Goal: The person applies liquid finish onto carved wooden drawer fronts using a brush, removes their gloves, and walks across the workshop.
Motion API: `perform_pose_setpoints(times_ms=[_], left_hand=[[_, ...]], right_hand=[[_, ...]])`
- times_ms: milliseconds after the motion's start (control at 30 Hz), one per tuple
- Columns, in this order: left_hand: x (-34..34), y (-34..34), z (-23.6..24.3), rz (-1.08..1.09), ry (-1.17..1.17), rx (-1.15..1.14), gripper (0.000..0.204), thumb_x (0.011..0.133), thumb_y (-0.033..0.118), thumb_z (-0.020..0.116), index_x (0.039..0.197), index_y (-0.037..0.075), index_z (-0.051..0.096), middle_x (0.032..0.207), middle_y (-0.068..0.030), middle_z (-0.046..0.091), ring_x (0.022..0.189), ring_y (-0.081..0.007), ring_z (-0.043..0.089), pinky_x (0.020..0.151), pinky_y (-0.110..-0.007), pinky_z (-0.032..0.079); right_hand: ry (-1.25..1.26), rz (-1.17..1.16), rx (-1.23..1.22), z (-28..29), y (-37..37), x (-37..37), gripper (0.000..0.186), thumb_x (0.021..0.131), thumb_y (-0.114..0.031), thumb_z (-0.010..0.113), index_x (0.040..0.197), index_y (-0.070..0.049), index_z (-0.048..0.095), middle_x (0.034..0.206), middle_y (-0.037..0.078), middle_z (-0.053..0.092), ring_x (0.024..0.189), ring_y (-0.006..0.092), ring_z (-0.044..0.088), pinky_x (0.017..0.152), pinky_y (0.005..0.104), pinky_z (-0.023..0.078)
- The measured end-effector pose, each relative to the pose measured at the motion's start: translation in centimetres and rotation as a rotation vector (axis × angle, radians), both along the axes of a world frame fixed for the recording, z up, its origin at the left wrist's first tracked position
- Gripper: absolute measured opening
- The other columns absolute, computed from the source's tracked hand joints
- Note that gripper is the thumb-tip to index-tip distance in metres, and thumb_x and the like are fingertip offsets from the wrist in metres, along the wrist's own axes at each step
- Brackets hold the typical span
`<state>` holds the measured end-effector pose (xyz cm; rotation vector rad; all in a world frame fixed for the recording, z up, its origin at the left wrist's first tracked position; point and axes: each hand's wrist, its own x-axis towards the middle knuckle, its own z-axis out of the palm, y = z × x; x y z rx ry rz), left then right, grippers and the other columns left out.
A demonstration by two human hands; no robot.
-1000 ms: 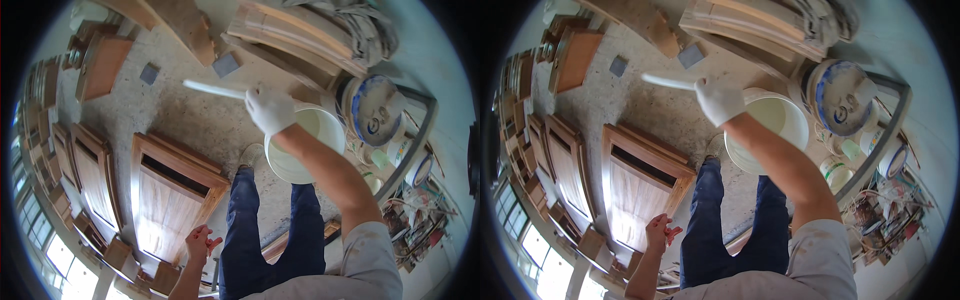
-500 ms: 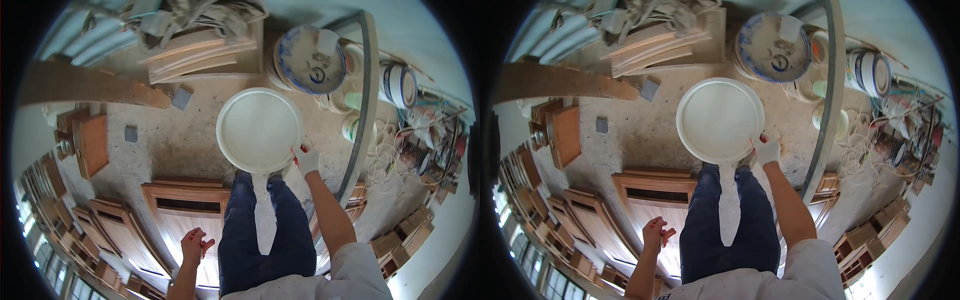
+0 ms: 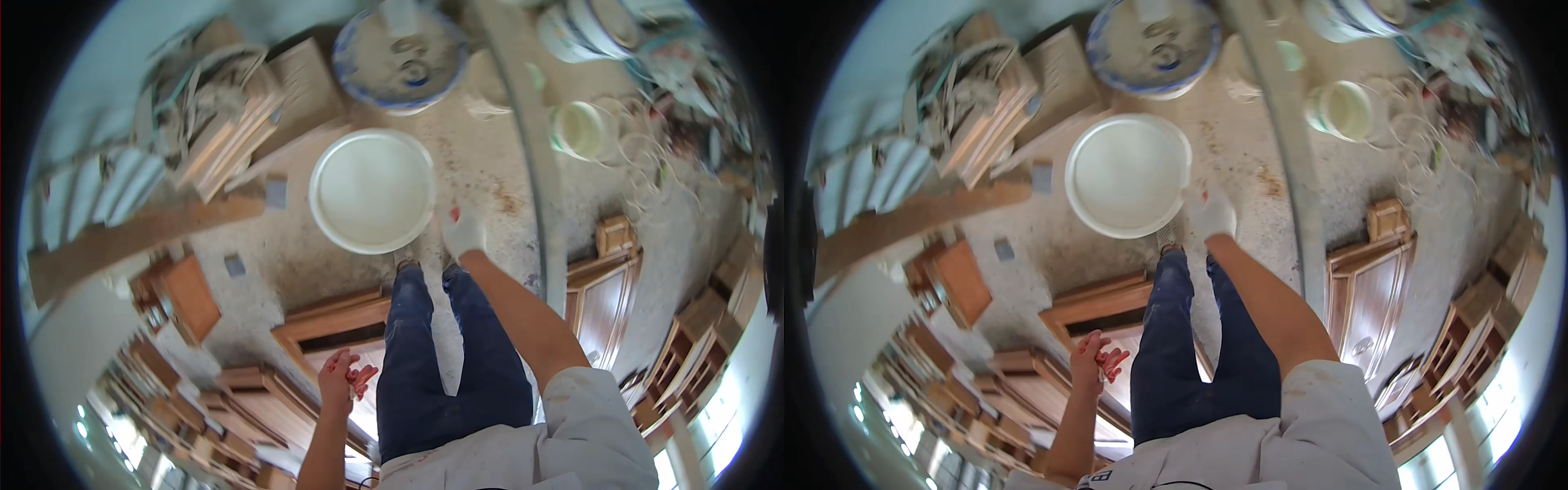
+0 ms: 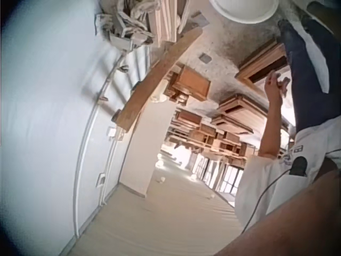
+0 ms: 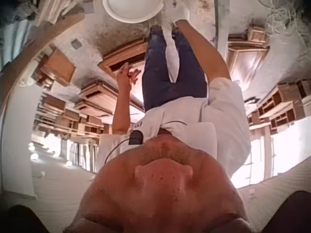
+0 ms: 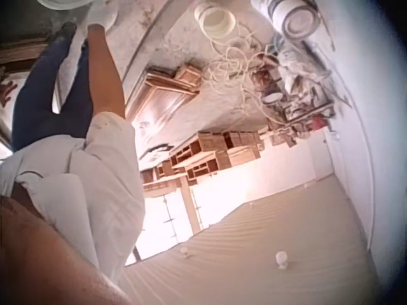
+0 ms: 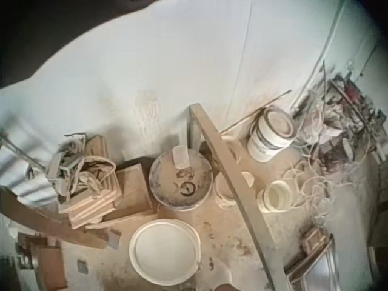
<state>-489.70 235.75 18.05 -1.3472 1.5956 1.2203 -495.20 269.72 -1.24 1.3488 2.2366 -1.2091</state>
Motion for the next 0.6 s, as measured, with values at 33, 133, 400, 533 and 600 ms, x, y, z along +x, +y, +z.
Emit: perform_pose_setpoints(times_ms=[33, 133, 400, 533, 600], left_hand=[[-0.9, 1.4, -0.1, 0.022, 0.021, 0.081, 0.028, 0.099, 0.014, 0.060, 0.123, 0.000, 0.062, 0.099, -0.0113, 0.069, 0.067, -0.0143, 0.061, 0.055, -0.025, 0.050], [-3.2, 4.5, 0.1, -0.047, 0.088, 0.204, 0.029, 0.100, 0.016, 0.059, 0.123, 0.000, 0.062, 0.098, -0.0113, 0.069, 0.067, -0.0142, 0.061, 0.057, -0.024, 0.050], [-7.7, 15.6, 5.5, -0.181, 0.240, 0.592, 0.040, 0.106, 0.034, 0.049, 0.114, -0.001, 0.066, 0.091, -0.0116, 0.070, 0.070, -0.0172, 0.063, 0.061, -0.028, 0.050], [-9.6, 18.2, 7.8, -0.502, 0.334, 0.248, 0.034, 0.105, 0.030, 0.050, 0.096, 0.002, 0.067, 0.083, -0.0074, 0.066, 0.066, -0.0144, 0.055, 0.058, -0.025, 0.043], [-10.3, 19.2, 8.6, -0.613, 0.401, 0.151, 0.034, 0.105, 0.029, 0.050, 0.090, 0.003, 0.067, 0.081, -0.0059, 0.065, 0.064, -0.0134, 0.053, 0.057, -0.024, 0.041]], right_hand=[[0.130, -0.069, -0.032, 0.6, 0.0, 3.0, 0.042, 0.090, -0.044, 0.066, 0.092, -0.003, 0.068, 0.079, 0.009, 0.065, 0.068, 0.0260, 0.058, 0.067, 0.0362, 0.049], [0.146, -0.564, -0.532, 6.8, -1.3, 7.4, 0.048, 0.094, -0.054, 0.060, 0.092, -0.006, 0.069, 0.079, 0.005, 0.066, 0.066, 0.0167, 0.057, 0.061, 0.0270, 0.045], [0.212, -0.957, -1.220, 23.7, -11.2, 3.5, 0.052, 0.101, -0.051, 0.056, 0.105, -0.002, 0.072, 0.095, 0.009, 0.070, 0.081, 0.0159, 0.062, 0.071, 0.0294, 0.051], [0.434, -1.087, -1.252, 26.3, -12.0, 3.5, 0.047, 0.099, -0.045, 0.062, 0.110, -0.001, 0.072, 0.105, 0.010, 0.069, 0.092, 0.0147, 0.061, 0.078, 0.0262, 0.050], [0.543, -1.125, -1.249, 28.2, -11.1, 3.1, 0.045, 0.099, -0.044, 0.064, 0.112, -0.001, 0.072, 0.108, 0.010, 0.069, 0.096, 0.0144, 0.061, 0.081, 0.0252, 0.050]])
